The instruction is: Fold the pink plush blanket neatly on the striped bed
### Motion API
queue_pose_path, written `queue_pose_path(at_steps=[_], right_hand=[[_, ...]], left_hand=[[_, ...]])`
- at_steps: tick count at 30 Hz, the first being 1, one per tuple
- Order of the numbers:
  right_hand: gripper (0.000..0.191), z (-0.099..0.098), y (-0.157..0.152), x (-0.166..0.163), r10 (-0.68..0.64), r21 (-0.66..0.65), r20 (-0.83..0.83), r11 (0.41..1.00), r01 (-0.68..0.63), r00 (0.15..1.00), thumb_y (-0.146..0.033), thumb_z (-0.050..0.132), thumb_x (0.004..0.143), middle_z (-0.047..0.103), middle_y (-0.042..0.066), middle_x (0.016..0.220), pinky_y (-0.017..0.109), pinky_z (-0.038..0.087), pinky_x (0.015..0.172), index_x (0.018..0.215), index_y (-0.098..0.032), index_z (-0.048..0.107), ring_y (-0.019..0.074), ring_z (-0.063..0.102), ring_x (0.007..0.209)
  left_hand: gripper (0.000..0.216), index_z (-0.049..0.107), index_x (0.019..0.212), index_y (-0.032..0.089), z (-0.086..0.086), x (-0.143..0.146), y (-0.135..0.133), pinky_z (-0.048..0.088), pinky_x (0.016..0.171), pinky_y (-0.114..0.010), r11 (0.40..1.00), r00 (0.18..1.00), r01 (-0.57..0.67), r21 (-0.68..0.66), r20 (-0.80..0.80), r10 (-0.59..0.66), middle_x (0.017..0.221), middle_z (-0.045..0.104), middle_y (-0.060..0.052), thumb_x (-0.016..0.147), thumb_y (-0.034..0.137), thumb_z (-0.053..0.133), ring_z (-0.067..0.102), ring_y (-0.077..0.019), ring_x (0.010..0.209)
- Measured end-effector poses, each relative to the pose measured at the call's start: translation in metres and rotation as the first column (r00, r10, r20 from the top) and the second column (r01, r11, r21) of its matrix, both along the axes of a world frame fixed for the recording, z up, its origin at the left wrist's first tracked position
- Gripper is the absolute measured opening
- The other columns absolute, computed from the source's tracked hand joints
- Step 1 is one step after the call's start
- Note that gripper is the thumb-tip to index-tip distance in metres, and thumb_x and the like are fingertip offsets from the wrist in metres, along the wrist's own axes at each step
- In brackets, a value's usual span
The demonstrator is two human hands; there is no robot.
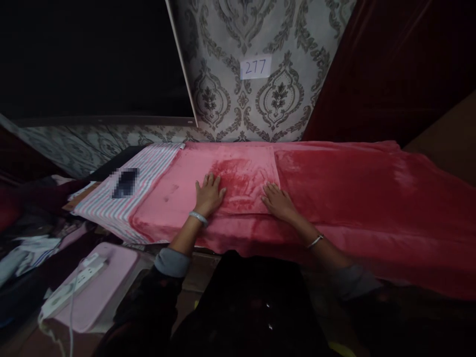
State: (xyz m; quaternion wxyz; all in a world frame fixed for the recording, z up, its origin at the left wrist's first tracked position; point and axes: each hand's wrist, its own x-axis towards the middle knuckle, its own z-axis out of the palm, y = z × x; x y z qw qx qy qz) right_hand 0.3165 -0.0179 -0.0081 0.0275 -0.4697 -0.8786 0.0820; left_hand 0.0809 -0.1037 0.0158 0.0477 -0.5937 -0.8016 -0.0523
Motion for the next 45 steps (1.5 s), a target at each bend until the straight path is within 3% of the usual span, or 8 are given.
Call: queue_pose_path(at_steps=[6, 11, 15, 22, 28, 34, 38, 45], right_hand=[[0.056, 0.040, 0.016, -0.066, 0.175, 0.124, -0.054, 0.978, -0.167, 0.983, -0.025, 0.033, 0.101, 0.037, 0.018, 0.161, 0.053, 0.032, 0.118, 0.155, -0.011, 0.039, 0.0289, 0.034, 0.148], [0.057, 0.009, 0.012, -0.117, 0.244, 0.169, -0.068, 0.958, -0.230, 0.967, -0.026, 0.032, 0.102, 0.027, 0.009, 0.166, 0.054, 0.023, 0.122, 0.158, -0.015, 0.036, 0.0266, 0.022, 0.154], [0.060, -0.015, 0.019, -0.105, 0.177, 0.178, -0.061, 0.970, -0.163, 0.982, -0.038, 0.033, 0.105, 0.027, 0.011, 0.166, 0.052, 0.022, 0.123, 0.159, -0.013, 0.034, 0.0287, 0.023, 0.154], [0.068, -0.008, 0.035, -0.048, 0.030, 0.129, 0.050, 0.991, -0.036, 0.998, -0.048, 0.037, 0.103, 0.022, 0.016, 0.167, 0.053, 0.019, 0.124, 0.159, -0.011, 0.032, 0.0297, 0.020, 0.155], [0.067, 0.021, 0.062, -0.039, 0.032, 0.024, 0.074, 0.999, -0.034, 0.997, -0.049, 0.039, 0.101, 0.030, 0.017, 0.164, 0.055, 0.027, 0.120, 0.159, -0.015, 0.033, 0.0314, 0.028, 0.152], [0.060, 0.055, 0.087, -0.118, 0.124, 0.085, -0.085, 0.989, -0.117, 0.989, -0.034, 0.033, 0.104, 0.022, 0.015, 0.167, 0.053, 0.023, 0.123, 0.161, -0.014, 0.028, 0.0272, 0.021, 0.154], [0.056, 0.032, 0.103, -0.140, 0.193, 0.123, -0.064, 0.975, -0.184, 0.979, -0.034, 0.035, 0.105, 0.025, 0.012, 0.167, 0.057, 0.024, 0.121, 0.159, -0.017, 0.033, 0.0278, 0.023, 0.154], [0.063, -0.013, 0.127, -0.090, 0.018, 0.200, -0.008, 0.980, -0.017, 1.000, -0.052, 0.034, 0.105, 0.027, 0.015, 0.166, 0.057, 0.021, 0.122, 0.157, -0.016, 0.038, 0.0298, 0.024, 0.153]], left_hand=[[0.062, 0.033, 0.158, 0.014, 0.000, -0.008, 0.022, 0.021, 0.123, -0.062, 0.997, 0.999, 0.044, -0.059, 0.011, -0.043, 0.168, 0.023, -0.015, 0.100, 0.035, 0.038, 0.021, -0.0292, 0.156], [0.062, 0.032, 0.159, 0.013, -0.025, 0.006, 0.025, 0.022, 0.122, -0.063, 0.993, 0.993, 0.102, -0.057, -0.047, -0.105, 0.167, 0.023, -0.017, 0.101, 0.035, 0.035, 0.019, -0.0304, 0.156], [0.063, 0.032, 0.159, 0.015, -0.029, 0.005, 0.023, 0.023, 0.122, -0.064, 0.992, 0.991, 0.116, -0.043, -0.059, -0.118, 0.167, 0.025, -0.016, 0.101, 0.037, 0.035, 0.021, -0.0311, 0.156], [0.063, 0.030, 0.159, 0.012, -0.024, 0.005, 0.019, 0.018, 0.123, -0.064, 0.990, 0.992, 0.128, -0.057, -0.009, -0.129, 0.168, 0.020, -0.016, 0.103, 0.038, 0.032, 0.016, -0.0313, 0.157], [0.062, 0.039, 0.156, 0.019, -0.001, -0.049, 0.030, 0.033, 0.122, -0.043, 0.934, 0.907, 0.351, -0.062, 0.270, -0.323, 0.162, 0.039, -0.010, 0.098, 0.040, 0.047, 0.037, -0.0242, 0.150], [0.055, 0.042, 0.153, 0.013, 0.032, -0.071, 0.099, 0.030, 0.124, -0.040, 0.958, 0.934, 0.279, 0.061, 0.213, -0.286, 0.160, 0.042, -0.012, 0.102, 0.030, 0.035, 0.038, -0.0207, 0.149], [0.058, 0.036, 0.157, 0.018, 0.014, -0.056, 0.126, 0.026, 0.121, -0.062, 0.970, 0.971, 0.236, -0.051, 0.048, -0.234, 0.167, 0.026, -0.014, 0.102, 0.036, 0.042, 0.021, -0.0309, 0.156], [0.057, 0.035, 0.158, 0.024, -0.017, -0.056, 0.125, 0.033, 0.115, -0.066, 0.958, 0.960, 0.280, -0.059, 0.008, -0.280, 0.169, 0.023, -0.013, 0.104, 0.042, 0.032, 0.021, -0.0333, 0.156]])
